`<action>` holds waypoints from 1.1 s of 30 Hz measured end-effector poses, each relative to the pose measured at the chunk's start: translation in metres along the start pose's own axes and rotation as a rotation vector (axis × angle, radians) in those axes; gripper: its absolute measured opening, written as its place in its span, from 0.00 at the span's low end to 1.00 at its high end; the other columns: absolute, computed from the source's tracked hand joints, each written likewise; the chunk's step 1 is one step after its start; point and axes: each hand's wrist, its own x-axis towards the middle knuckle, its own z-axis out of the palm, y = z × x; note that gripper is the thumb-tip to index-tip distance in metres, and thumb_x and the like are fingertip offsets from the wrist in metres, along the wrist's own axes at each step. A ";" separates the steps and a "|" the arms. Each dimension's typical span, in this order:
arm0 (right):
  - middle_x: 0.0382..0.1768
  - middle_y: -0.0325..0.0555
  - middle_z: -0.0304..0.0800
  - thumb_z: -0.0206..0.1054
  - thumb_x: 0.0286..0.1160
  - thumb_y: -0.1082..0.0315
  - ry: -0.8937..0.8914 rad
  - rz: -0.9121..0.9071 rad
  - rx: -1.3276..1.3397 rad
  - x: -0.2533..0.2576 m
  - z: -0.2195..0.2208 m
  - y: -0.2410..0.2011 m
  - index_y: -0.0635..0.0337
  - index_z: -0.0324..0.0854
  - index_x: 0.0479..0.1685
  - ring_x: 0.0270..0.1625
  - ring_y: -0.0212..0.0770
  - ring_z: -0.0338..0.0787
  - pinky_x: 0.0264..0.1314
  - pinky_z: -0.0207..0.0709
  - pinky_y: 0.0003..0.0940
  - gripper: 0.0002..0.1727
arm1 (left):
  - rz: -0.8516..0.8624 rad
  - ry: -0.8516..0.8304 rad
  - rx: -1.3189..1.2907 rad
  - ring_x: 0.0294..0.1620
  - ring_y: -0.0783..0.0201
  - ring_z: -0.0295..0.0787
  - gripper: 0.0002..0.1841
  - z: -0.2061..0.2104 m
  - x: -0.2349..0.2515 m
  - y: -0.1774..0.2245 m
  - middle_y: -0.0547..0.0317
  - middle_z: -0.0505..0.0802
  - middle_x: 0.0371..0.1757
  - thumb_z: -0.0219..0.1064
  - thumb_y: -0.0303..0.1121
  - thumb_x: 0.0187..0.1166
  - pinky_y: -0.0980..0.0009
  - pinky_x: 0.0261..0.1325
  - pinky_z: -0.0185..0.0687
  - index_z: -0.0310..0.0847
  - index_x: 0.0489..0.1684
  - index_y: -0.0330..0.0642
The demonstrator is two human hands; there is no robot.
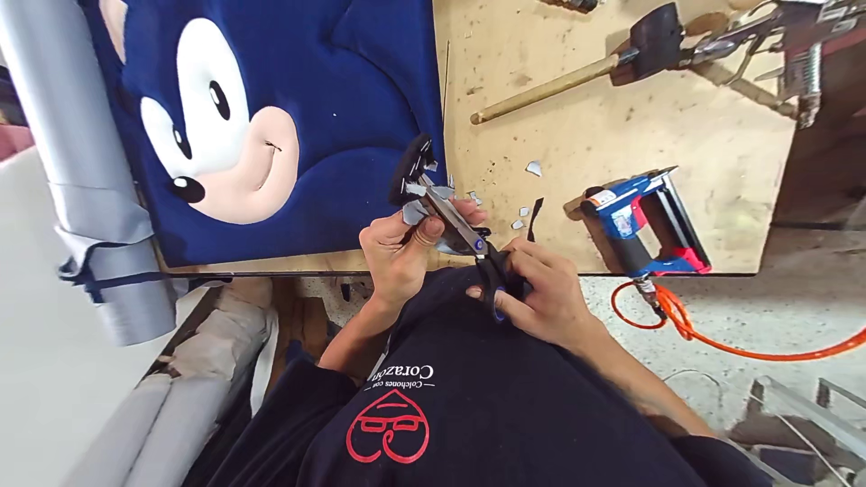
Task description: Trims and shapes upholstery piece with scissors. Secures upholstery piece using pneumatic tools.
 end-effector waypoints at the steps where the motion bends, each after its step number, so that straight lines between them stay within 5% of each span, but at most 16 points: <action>1: 0.31 0.47 0.80 0.74 0.76 0.50 0.008 0.005 -0.003 0.000 0.000 -0.001 0.63 0.78 0.27 0.32 0.34 0.79 0.31 0.72 0.26 0.24 | 0.024 -0.002 0.047 0.51 0.41 0.97 0.08 0.000 0.000 -0.002 0.35 0.96 0.48 0.65 0.24 0.84 0.45 0.59 0.93 0.88 0.50 0.29; 29: 0.31 0.46 0.78 0.73 0.76 0.46 -0.017 0.035 -0.033 -0.005 -0.002 0.000 0.62 0.77 0.28 0.31 0.32 0.76 0.30 0.68 0.25 0.26 | 0.012 0.069 0.065 0.53 0.38 0.96 0.09 0.001 -0.002 -0.005 0.33 0.95 0.50 0.62 0.23 0.86 0.43 0.61 0.91 0.86 0.54 0.29; 33: 0.36 0.47 0.83 0.76 0.73 0.49 0.052 0.101 0.057 -0.013 -0.003 0.008 0.61 0.77 0.29 0.36 0.33 0.82 0.34 0.76 0.28 0.23 | -0.125 0.156 -0.071 0.54 0.47 0.95 0.11 0.004 0.001 0.001 0.39 0.95 0.51 0.60 0.28 0.89 0.48 0.63 0.90 0.85 0.57 0.33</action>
